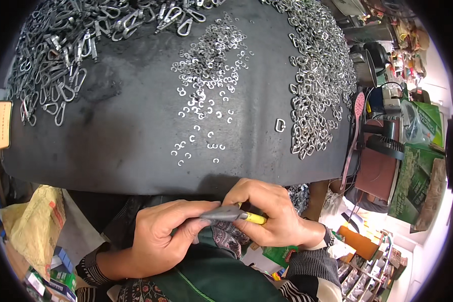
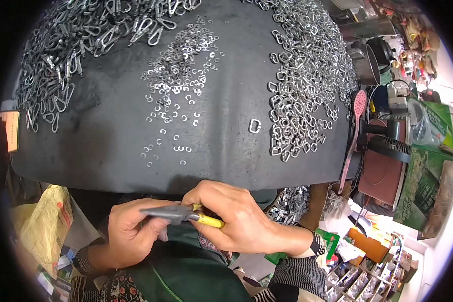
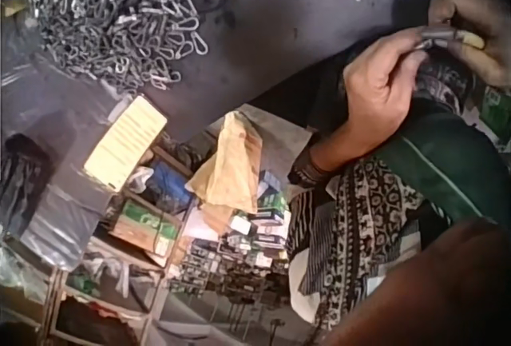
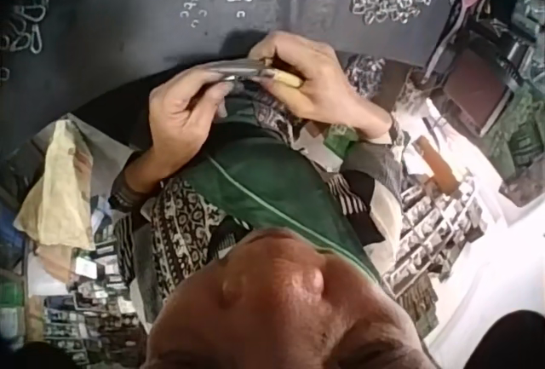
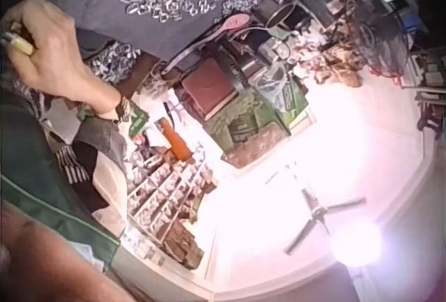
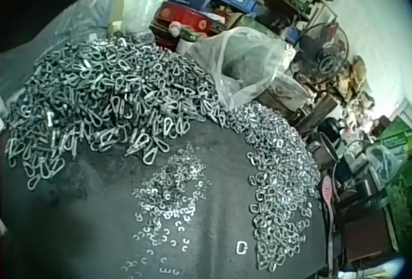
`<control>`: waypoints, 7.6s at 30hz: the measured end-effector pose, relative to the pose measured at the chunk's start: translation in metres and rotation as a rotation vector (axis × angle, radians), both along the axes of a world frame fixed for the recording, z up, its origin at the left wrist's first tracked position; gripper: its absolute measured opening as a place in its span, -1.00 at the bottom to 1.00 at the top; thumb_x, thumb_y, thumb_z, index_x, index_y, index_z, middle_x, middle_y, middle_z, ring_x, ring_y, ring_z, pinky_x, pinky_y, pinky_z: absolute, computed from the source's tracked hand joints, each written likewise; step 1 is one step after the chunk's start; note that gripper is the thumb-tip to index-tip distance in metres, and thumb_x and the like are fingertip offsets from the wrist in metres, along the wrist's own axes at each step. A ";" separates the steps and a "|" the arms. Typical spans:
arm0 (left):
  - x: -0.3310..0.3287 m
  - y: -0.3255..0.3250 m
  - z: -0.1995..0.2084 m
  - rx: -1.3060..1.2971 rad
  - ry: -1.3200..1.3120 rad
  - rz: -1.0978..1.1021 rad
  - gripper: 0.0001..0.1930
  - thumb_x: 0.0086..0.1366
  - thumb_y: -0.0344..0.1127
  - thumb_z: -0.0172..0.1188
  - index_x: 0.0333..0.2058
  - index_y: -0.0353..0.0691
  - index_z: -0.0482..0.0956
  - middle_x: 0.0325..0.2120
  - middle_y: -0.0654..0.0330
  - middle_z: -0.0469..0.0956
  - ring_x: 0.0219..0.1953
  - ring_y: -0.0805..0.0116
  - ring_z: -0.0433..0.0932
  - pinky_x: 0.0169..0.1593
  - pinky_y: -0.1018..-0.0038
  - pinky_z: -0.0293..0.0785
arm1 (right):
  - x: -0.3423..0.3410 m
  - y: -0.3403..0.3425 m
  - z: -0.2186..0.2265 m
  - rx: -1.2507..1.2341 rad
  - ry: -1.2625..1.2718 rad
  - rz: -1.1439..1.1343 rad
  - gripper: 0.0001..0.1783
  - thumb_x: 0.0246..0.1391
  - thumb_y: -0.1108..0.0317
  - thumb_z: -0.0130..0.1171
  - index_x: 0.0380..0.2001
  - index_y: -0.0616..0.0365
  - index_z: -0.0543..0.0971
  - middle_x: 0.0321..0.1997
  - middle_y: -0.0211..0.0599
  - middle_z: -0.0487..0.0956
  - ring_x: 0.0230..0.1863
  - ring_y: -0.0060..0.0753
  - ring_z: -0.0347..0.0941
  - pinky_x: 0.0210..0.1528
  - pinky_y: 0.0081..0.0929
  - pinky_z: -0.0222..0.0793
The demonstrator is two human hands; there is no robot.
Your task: The person pets a cat on the table, then assembles metal clips by picking up small rings with pliers and fastening them onto metal hardware.
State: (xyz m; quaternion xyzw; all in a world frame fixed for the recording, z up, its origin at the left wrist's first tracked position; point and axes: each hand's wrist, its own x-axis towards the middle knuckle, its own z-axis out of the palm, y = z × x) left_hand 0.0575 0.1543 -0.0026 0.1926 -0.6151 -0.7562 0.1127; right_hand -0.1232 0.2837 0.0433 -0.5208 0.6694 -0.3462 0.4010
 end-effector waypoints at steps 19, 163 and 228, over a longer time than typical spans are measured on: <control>0.033 0.006 -0.012 0.331 -0.207 -0.195 -0.78 0.34 -0.46 0.23 -0.06 -0.37 0.61 -0.40 0.22 0.67 -0.51 0.63 0.55 -0.43 0.64 0.48 | -0.081 -0.039 0.018 -0.292 1.284 0.316 -0.56 -0.12 0.03 0.36 -0.19 -0.05 0.51 -0.21 -0.35 0.44 -0.12 -0.28 0.42 -0.04 -0.25 0.32; 0.026 -0.001 -0.001 0.436 -0.175 -0.230 -0.81 0.42 -0.48 0.09 -0.04 -0.37 0.55 -0.30 0.10 0.64 -0.41 0.52 0.55 -0.24 0.60 0.50 | -0.088 -0.070 0.022 -0.355 1.296 0.571 -0.69 -0.12 0.15 0.28 -0.31 0.00 0.50 -0.28 -0.41 0.41 -0.15 -0.36 0.39 -0.01 -0.33 0.33; -0.003 0.013 0.007 0.179 0.009 -0.003 -0.71 0.33 -0.60 0.18 0.01 -0.33 0.63 -0.29 0.13 0.69 -0.51 0.57 0.58 -0.45 0.65 0.52 | 0.005 0.017 0.002 0.198 -0.734 -0.378 -0.89 0.24 0.44 0.24 -0.23 0.23 0.54 -0.35 -0.56 0.49 -0.30 -0.76 0.34 -0.25 -0.67 0.29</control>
